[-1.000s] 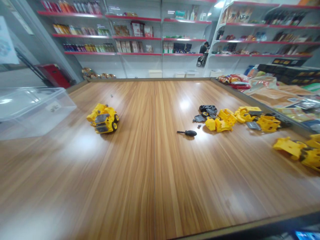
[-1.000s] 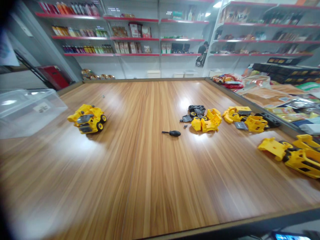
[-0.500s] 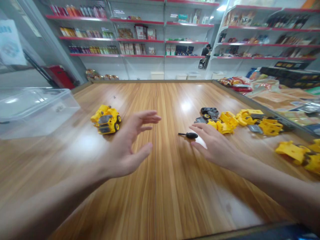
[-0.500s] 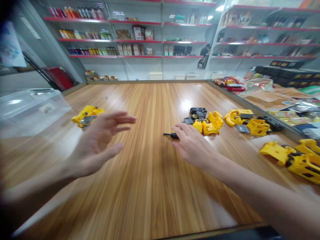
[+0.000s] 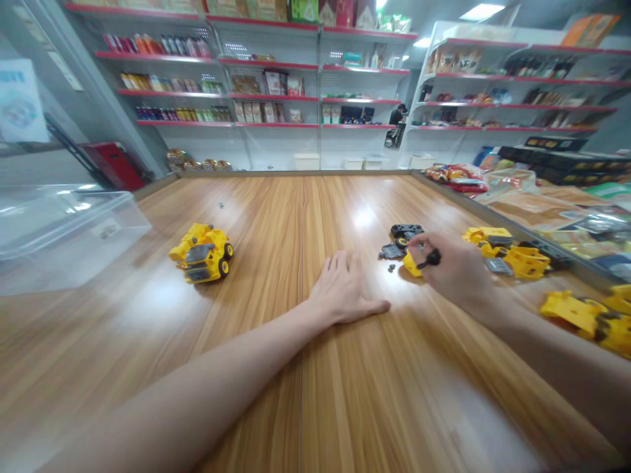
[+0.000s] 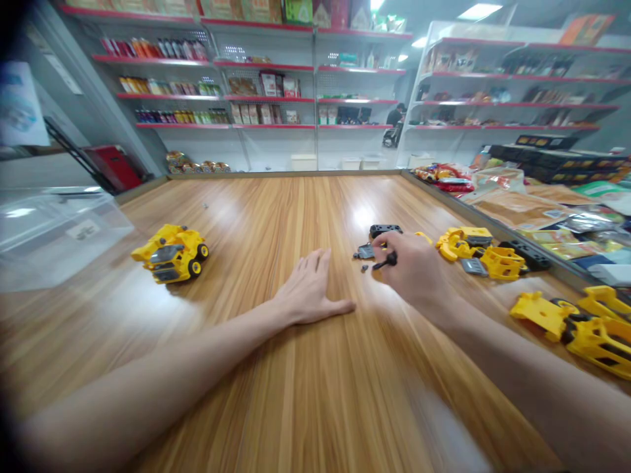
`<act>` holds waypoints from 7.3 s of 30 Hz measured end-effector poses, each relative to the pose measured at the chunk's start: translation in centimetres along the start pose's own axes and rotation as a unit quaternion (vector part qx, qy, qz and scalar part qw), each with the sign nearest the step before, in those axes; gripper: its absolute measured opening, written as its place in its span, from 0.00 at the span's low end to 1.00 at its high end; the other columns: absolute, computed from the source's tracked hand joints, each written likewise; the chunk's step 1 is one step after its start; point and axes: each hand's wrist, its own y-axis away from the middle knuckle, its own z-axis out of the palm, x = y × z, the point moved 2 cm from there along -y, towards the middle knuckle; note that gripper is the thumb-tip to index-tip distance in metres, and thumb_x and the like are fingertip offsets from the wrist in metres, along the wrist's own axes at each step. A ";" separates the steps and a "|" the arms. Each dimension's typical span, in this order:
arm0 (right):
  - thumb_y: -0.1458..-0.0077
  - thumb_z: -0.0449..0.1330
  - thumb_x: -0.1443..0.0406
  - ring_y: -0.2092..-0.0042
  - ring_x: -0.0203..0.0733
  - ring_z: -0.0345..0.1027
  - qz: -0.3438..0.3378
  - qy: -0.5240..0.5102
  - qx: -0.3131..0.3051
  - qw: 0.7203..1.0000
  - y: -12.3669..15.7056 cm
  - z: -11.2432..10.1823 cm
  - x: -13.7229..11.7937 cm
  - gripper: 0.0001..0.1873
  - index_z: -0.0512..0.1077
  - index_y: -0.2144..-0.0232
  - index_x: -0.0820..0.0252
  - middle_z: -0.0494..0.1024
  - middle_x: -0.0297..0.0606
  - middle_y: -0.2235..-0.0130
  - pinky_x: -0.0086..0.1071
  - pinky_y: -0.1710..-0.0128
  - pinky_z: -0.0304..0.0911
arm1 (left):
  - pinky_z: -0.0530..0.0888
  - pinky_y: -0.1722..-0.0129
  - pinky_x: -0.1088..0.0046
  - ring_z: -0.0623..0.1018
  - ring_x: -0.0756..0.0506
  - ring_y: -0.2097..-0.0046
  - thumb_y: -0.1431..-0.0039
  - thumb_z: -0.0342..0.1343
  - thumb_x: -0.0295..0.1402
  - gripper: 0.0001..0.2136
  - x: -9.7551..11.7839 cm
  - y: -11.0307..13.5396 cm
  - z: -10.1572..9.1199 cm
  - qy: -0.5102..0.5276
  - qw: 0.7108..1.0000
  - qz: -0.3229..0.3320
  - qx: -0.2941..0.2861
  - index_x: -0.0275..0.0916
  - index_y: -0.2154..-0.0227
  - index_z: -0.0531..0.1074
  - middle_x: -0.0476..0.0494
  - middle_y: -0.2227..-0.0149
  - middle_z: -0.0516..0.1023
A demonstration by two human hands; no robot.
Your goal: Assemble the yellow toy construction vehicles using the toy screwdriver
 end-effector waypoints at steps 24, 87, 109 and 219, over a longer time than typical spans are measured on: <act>0.56 0.53 0.63 0.42 0.55 0.65 0.268 -0.505 -0.176 0.802 -3.5 4.4 13.1 0.23 0.80 0.59 0.57 0.79 0.39 0.51 0.48 0.38 0.56 | 0.52 0.38 0.41 0.49 0.25 0.31 0.64 0.54 0.69 0.54 3.3 -11.4 5.1 0.053 0.989 0.124 -0.055 0.52 0.33 0.49 0.29 0.31 0.46; 0.42 0.58 0.57 0.77 0.32 0.54 0.035 -0.377 -0.177 0.908 -2.4 8.9 -6.3 0.17 0.70 0.77 0.62 0.63 0.30 0.80 0.28 0.77 0.49 | 0.70 0.56 0.67 0.76 0.42 0.57 0.44 0.60 0.39 0.16 -10.1 0.7 -6.8 0.363 0.929 0.002 -0.066 0.38 0.55 0.77 0.40 0.58 0.78; 0.45 0.63 0.55 0.74 0.32 0.59 -0.024 -0.382 -0.420 0.823 -2.4 8.5 -7.9 0.17 0.80 0.62 0.64 0.71 0.33 0.76 0.27 0.75 0.52 | 0.74 0.69 0.71 0.76 0.47 0.69 0.39 0.54 0.33 0.12 -8.6 0.9 -5.5 0.760 0.590 -0.251 0.110 0.32 0.56 0.71 0.38 0.66 0.76; 0.35 0.54 0.60 0.50 0.43 0.73 -0.086 -0.322 -0.082 0.939 -2.0 8.3 -7.3 0.20 0.70 0.44 0.60 0.77 0.43 0.49 0.35 0.49 0.67 | 0.68 0.79 0.81 0.76 0.51 0.73 0.44 0.61 0.40 0.12 -5.9 2.1 -5.8 0.521 0.832 -0.134 0.136 0.40 0.62 0.68 0.46 0.67 0.77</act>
